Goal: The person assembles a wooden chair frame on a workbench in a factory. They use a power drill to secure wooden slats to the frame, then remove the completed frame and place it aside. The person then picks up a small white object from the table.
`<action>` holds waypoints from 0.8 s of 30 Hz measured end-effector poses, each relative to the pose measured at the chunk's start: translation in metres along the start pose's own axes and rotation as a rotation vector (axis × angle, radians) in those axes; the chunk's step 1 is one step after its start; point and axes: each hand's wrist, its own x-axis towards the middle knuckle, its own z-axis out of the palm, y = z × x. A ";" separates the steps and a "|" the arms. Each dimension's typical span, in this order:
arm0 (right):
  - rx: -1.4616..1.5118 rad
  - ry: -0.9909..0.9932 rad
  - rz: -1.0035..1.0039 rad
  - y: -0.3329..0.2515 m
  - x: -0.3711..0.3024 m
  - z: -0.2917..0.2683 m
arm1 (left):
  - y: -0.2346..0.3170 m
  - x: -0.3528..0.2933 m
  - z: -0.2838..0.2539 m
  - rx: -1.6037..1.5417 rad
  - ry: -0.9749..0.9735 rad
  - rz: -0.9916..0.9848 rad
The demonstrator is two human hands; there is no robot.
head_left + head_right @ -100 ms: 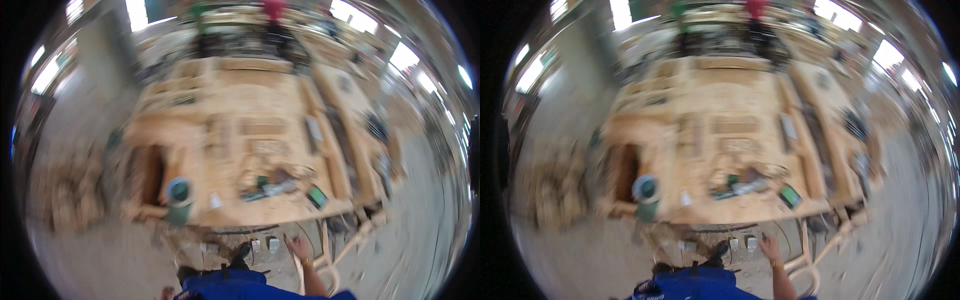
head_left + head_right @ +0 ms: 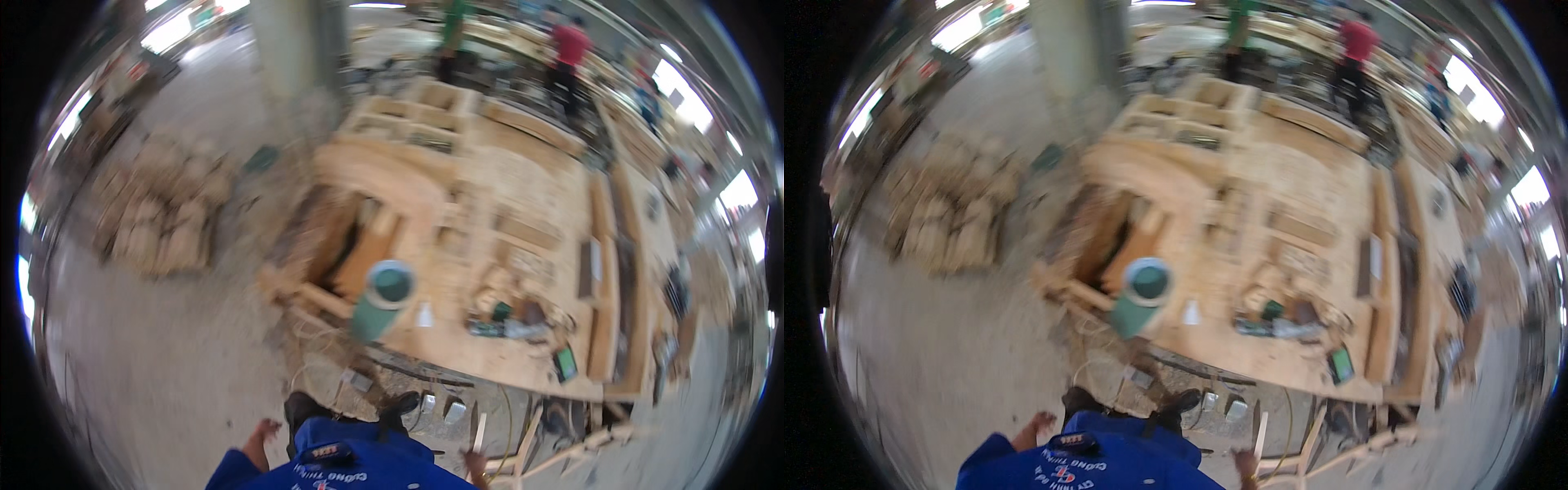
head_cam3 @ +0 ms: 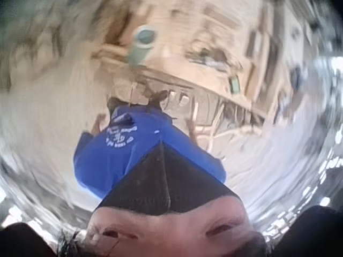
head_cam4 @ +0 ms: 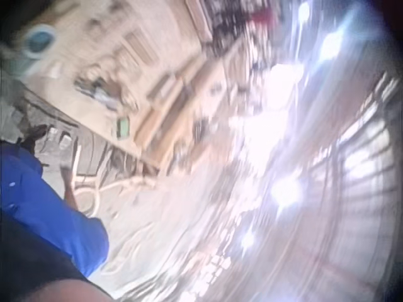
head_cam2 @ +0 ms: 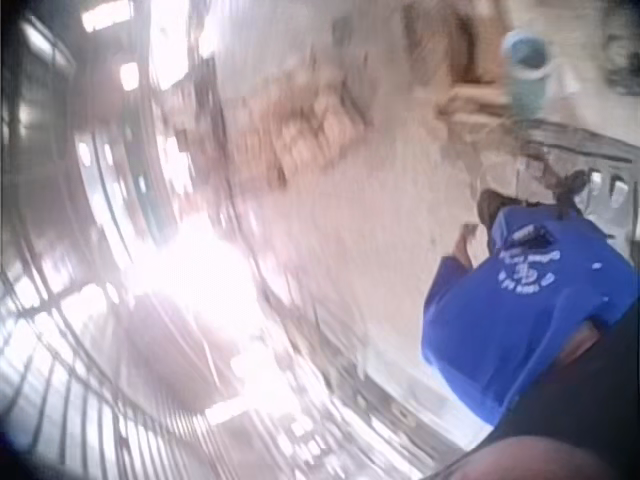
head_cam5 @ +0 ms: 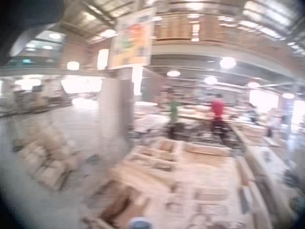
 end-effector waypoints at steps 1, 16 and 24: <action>0.036 -0.272 -0.105 -0.036 -0.009 0.021 | -0.015 -0.028 -0.029 -0.149 -0.018 -0.306; 2.243 -0.598 0.219 -0.486 0.104 -0.034 | -0.267 0.040 -0.247 -0.562 0.154 -0.505; 1.518 -0.557 -0.143 -0.802 0.186 -0.208 | -0.238 0.155 -0.352 -0.902 -0.051 0.177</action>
